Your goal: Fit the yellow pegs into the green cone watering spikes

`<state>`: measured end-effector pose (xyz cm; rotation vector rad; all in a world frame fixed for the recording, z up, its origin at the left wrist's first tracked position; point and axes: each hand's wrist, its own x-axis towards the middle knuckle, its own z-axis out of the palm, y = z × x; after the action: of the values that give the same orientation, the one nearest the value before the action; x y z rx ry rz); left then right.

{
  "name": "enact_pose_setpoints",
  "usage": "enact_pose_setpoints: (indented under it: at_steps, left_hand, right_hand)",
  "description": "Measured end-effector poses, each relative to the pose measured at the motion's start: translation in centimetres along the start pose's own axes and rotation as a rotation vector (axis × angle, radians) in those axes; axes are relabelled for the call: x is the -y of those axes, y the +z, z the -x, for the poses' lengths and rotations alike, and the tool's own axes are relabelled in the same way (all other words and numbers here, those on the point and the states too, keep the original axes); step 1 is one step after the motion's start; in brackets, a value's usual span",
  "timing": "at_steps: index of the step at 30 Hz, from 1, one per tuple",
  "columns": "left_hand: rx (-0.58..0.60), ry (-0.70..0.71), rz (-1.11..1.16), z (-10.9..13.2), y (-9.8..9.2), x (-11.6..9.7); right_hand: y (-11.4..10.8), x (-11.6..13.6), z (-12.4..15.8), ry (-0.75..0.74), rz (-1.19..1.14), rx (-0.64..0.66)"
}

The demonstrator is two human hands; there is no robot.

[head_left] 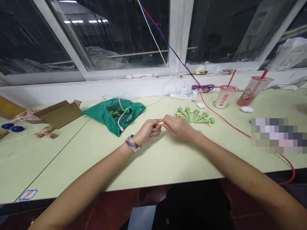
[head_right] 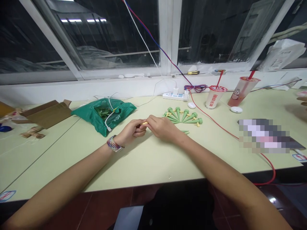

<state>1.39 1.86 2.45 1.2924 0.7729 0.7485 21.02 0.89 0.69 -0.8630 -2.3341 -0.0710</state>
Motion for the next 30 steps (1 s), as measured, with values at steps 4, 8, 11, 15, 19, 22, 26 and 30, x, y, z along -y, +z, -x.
enact_pose_setpoints:
  at_steps: [4, 8, 11, 15, 19, 22, 26, 30]
  left_hand:
    - [0.044, -0.098, 0.0, 0.0, -0.2, 0.1]
    - [-0.24, 0.339, -0.447, 0.4, 0.3, 0.9]
    - [-0.295, 0.535, -0.696, 0.7, 0.2, 1.4]
    - [-0.272, 0.626, -0.926, 0.7, -0.5, 1.5]
    - [-0.265, 0.625, -0.908, 0.8, -0.6, 1.2]
    - [-0.224, 0.51, -0.651, 0.6, -0.2, 1.0]
    - [-0.128, 0.172, -0.13, 0.0, 0.2, 1.1]
    - [-0.087, 0.014, 0.035, -0.5, 0.1, 1.5]
  right_hand:
    - [-0.3, -0.4, 0.0, -0.032, 0.12, 0.039]
    - [-0.4, -0.4, -0.1, 0.152, -0.243, -0.05]
    - [-0.4, -0.2, -0.4, 0.383, -0.649, -0.047]
    - [-0.1, 0.0, -0.8, 0.512, -0.932, -0.021]
    - [0.2, 0.4, -0.8, 0.462, -0.766, -0.032]
    - [0.3, 0.6, -0.5, 0.361, -0.603, -0.054]
    - [0.1, 0.3, 0.0, 0.166, -0.336, -0.038]
    - [0.0, 0.2, 0.4, 0.042, -0.09, 0.012]
